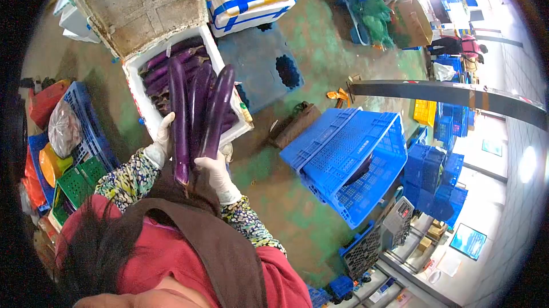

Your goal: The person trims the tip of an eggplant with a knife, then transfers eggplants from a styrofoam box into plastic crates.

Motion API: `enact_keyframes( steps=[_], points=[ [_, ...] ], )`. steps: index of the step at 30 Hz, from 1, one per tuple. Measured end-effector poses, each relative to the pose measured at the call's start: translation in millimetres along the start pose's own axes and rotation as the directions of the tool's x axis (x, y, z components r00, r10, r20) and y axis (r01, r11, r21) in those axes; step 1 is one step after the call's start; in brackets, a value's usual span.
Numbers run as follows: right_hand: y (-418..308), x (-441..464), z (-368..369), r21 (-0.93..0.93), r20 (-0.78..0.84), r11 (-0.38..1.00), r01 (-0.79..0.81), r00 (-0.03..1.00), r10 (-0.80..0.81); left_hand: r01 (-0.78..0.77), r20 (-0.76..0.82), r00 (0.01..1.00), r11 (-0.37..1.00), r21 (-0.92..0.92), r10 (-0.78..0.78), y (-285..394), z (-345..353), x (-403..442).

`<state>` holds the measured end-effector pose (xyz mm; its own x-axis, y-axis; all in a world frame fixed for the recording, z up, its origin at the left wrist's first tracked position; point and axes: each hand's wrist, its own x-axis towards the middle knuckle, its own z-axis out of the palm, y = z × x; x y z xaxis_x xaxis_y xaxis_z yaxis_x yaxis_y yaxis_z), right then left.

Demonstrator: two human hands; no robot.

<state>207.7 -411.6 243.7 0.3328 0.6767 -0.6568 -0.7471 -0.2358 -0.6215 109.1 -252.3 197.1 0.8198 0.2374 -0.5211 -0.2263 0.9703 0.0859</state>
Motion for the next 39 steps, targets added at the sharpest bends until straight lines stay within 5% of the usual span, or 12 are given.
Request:
enact_keyframes(
  steps=[4,6,9,12,16,18,20,21,22,23,33,39],
  points=[
    [-8,-1,6,-0.228,-0.068,0.967,0.114,0.989,-0.133,0.009,0.061,0.998,0.999,-0.039,-0.007,3,2,1],
    [0,7,1,-0.651,-0.063,0.713,0.262,0.917,-0.394,-0.016,0.124,0.992,0.996,-0.087,0.027,3,17,0],
    [-4,2,7,-0.94,0.068,0.247,0.235,0.839,-0.54,-0.06,0.039,0.997,0.979,-0.194,0.069,-2,-7,9],
    [-7,0,18,-0.975,0.111,0.097,0.197,0.823,-0.558,-0.15,-0.071,0.988,0.957,-0.25,0.136,-9,-26,19],
    [-11,-4,20,-0.971,0.227,-0.074,0.23,0.766,-0.602,-0.11,0.002,0.993,0.963,-0.245,0.114,-9,-26,22],
    [-14,-6,16,-0.972,0.216,-0.048,0.231,0.79,-0.574,-0.107,0.029,0.993,0.965,-0.238,0.117,-8,-21,23],
    [-19,-9,5,-0.91,0.315,0.065,0.41,0.783,-0.536,-0.094,0.078,0.99,0.969,-0.228,0.114,-7,-12,24],
    [-21,-10,-5,-0.862,0.319,0.204,0.464,0.809,-0.493,-0.084,0.101,0.989,0.97,-0.226,0.109,-6,-7,24],
    [-22,-10,-15,-0.714,0.258,0.529,0.458,0.875,-0.409,-0.074,0.12,0.987,0.971,-0.225,0.103,-6,-1,24],
    [-26,-12,-15,-0.368,0.147,0.869,0.331,0.943,-0.297,-0.065,0.138,0.986,0.972,-0.224,0.098,-5,6,24],
    [-13,2,-53,-0.261,0.041,0.92,0.293,0.955,-0.293,0.01,0.26,0.965,0.978,-0.208,0.045,-10,37,20],
    [-15,-1,-41,-0.23,-0.003,0.941,0.249,0.966,-0.257,-0.017,0.187,0.981,0.98,-0.197,0.055,-13,16,22]
  ],
)
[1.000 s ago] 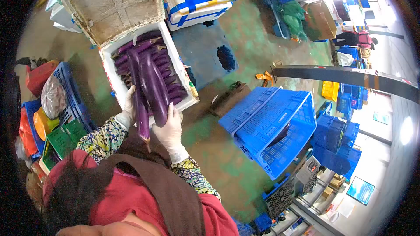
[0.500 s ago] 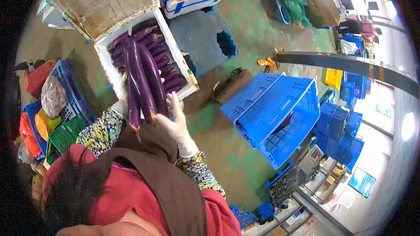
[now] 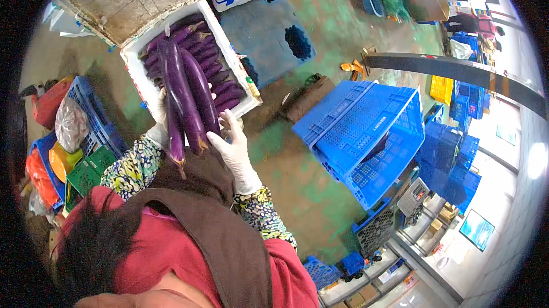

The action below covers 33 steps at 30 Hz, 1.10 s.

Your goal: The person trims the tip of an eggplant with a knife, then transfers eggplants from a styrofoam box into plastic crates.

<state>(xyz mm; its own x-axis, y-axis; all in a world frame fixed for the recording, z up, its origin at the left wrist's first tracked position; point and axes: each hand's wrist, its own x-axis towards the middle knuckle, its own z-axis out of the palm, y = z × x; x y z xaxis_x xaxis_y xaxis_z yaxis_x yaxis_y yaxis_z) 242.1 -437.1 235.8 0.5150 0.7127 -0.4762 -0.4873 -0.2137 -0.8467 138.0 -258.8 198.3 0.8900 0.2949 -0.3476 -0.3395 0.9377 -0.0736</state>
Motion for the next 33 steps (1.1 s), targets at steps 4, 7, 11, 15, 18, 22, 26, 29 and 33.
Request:
enact_keyframes(
  steps=[4,7,11,15,18,22,26,29,33],
  points=[
    [-8,4,18,-0.429,0.075,0.892,0.139,0.99,-0.118,-0.022,-0.049,0.999,1.0,0.011,0.022,0,-14,-2],
    [7,7,25,-0.543,0.104,0.806,0.233,0.972,-0.211,0.005,-0.148,0.989,0.999,0.037,0.0,4,-10,-5],
    [-28,-7,18,0.19,0.139,0.947,-0.257,0.962,0.233,0.172,-0.007,0.985,0.978,0.115,-0.173,10,-4,-13],
    [4,-16,-9,0.225,0.066,0.966,-0.125,0.991,0.113,0.148,-0.131,0.984,0.956,0.255,-0.117,16,-3,-17],
    [1,-23,-21,0.263,0.06,0.952,-0.157,0.987,0.146,0.144,-0.275,0.961,0.917,0.372,-0.039,21,-12,-18],
    [14,-28,-31,0.306,0.091,0.932,-0.196,0.98,0.177,0.137,-0.339,0.94,0.879,0.458,0.03,25,-12,-11],
    [9,-30,-24,0.362,0.082,0.909,-0.206,0.979,0.189,0.068,-0.249,0.967,0.884,0.462,0.055,22,-23,-6],
    [10,-26,-25,0.334,0.129,0.916,-0.222,0.973,0.189,-0.02,-0.254,0.944,0.807,0.59,0.209,13,-1,-8],
    [-4,-24,-23,0.321,0.111,0.923,-0.214,0.976,0.188,0.037,-0.233,0.961,0.768,0.639,0.147,13,3,-12]
  ],
)
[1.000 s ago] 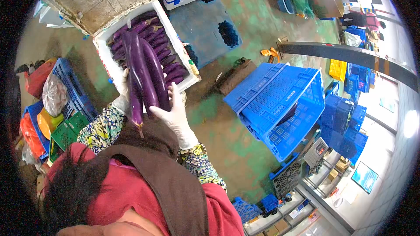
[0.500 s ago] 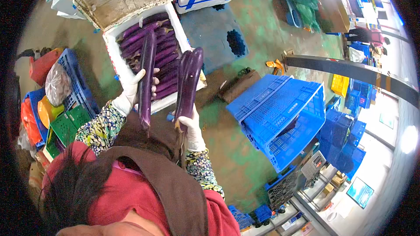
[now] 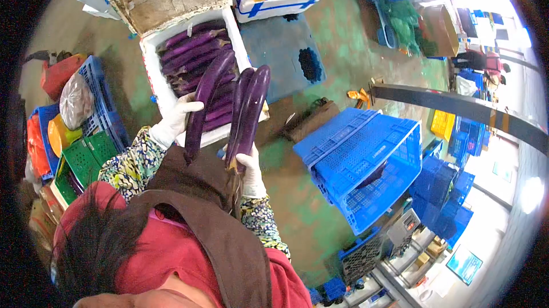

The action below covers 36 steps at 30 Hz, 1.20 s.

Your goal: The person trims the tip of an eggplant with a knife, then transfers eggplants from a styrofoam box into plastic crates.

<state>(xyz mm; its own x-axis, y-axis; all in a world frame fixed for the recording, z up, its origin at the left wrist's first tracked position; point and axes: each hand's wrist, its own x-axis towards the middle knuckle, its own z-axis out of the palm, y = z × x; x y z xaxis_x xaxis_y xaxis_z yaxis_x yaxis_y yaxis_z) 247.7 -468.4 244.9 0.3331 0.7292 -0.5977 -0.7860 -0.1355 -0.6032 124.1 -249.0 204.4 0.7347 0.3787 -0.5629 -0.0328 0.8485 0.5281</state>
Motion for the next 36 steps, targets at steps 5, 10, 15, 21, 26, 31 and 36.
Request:
enact_keyframes(
  steps=[5,10,15,21,26,31,36],
  points=[
    [-7,18,-20,-0.027,0.16,0.999,-0.028,0.987,0.032,-0.107,-0.063,0.992,0.992,0.065,0.111,-5,-2,-4],
    [-21,28,-26,-0.099,0.255,0.988,-0.122,0.956,0.143,-0.163,-0.175,0.977,0.962,-0.219,0.126,-14,0,-12],
    [-24,39,-38,-0.147,0.318,0.971,-0.19,0.92,0.228,-0.326,-0.163,0.945,0.806,-0.494,0.282,-41,-17,-23],
    [-29,38,-41,-0.313,0.294,0.881,-0.355,0.846,0.445,-0.504,-0.247,0.863,0.731,-0.46,0.44,-70,-38,-50],
    [9,45,-31,-0.387,0.343,0.845,-0.369,0.793,0.503,-0.631,-0.49,0.751,0.699,-0.335,0.443,-84,-66,-95],
    [79,26,40,-0.473,0.307,0.819,-0.324,0.811,0.498,-0.641,-0.618,0.586,0.766,0.042,0.524,-88,-131,-167],
    [185,2,122,-0.48,0.306,0.759,-0.439,0.727,0.615,-0.638,-0.741,0.369,0.732,0.237,0.561,-104,-225,-257]
  ],
)
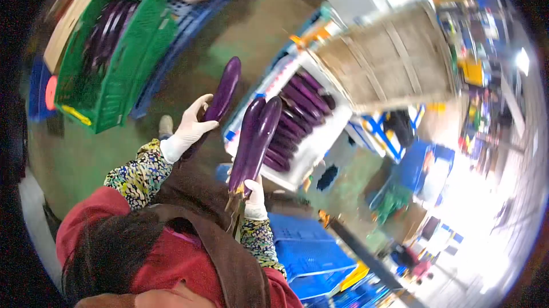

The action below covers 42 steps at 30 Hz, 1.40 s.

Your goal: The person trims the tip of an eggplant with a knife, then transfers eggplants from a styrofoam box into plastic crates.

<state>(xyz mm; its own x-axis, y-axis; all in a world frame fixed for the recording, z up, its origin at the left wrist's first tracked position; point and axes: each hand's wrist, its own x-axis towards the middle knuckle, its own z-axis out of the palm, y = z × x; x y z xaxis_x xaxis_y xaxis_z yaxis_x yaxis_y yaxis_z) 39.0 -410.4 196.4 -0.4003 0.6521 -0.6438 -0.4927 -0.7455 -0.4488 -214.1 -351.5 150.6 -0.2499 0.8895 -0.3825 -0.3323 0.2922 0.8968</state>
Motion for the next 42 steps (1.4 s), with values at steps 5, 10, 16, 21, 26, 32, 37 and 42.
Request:
enact_keyframes(
  steps=[5,10,16,21,26,32,37,42],
  points=[
    [64,114,114,-0.126,0.184,0.976,-0.177,0.963,0.198,-0.074,-0.197,0.963,0.886,0.458,0.183,33,-162,25],
    [137,218,209,-0.241,0.312,0.913,-0.329,0.865,0.393,0.023,-0.426,0.905,0.997,0.078,0.012,46,-306,48],
    [234,293,316,-0.281,0.289,0.882,-0.378,0.843,0.454,-0.041,-0.455,0.891,0.997,-0.072,0.003,52,-449,71],
    [293,370,405,-0.37,0.249,0.927,-0.066,0.954,0.167,-0.017,-0.411,0.906,0.979,0.205,0.102,64,-518,149],
    [305,393,390,-0.819,0.548,0.123,0.561,0.827,-0.126,0.025,-0.418,0.905,0.97,0.241,0.081,73,-522,163],
    [252,302,246,-0.876,0.333,0.413,0.248,0.931,0.147,-0.15,-0.618,0.73,0.95,0.274,0.293,19,-464,59],
    [200,219,73,-0.872,-0.062,0.487,-0.047,0.998,-0.015,-0.174,-0.426,0.878,0.975,0.141,0.219,-45,-357,-1],
    [180,142,-47,-0.775,-0.33,0.628,-0.065,0.89,-0.314,-0.109,0.136,0.988,0.938,0.328,0.067,-42,-207,29]
  ],
)
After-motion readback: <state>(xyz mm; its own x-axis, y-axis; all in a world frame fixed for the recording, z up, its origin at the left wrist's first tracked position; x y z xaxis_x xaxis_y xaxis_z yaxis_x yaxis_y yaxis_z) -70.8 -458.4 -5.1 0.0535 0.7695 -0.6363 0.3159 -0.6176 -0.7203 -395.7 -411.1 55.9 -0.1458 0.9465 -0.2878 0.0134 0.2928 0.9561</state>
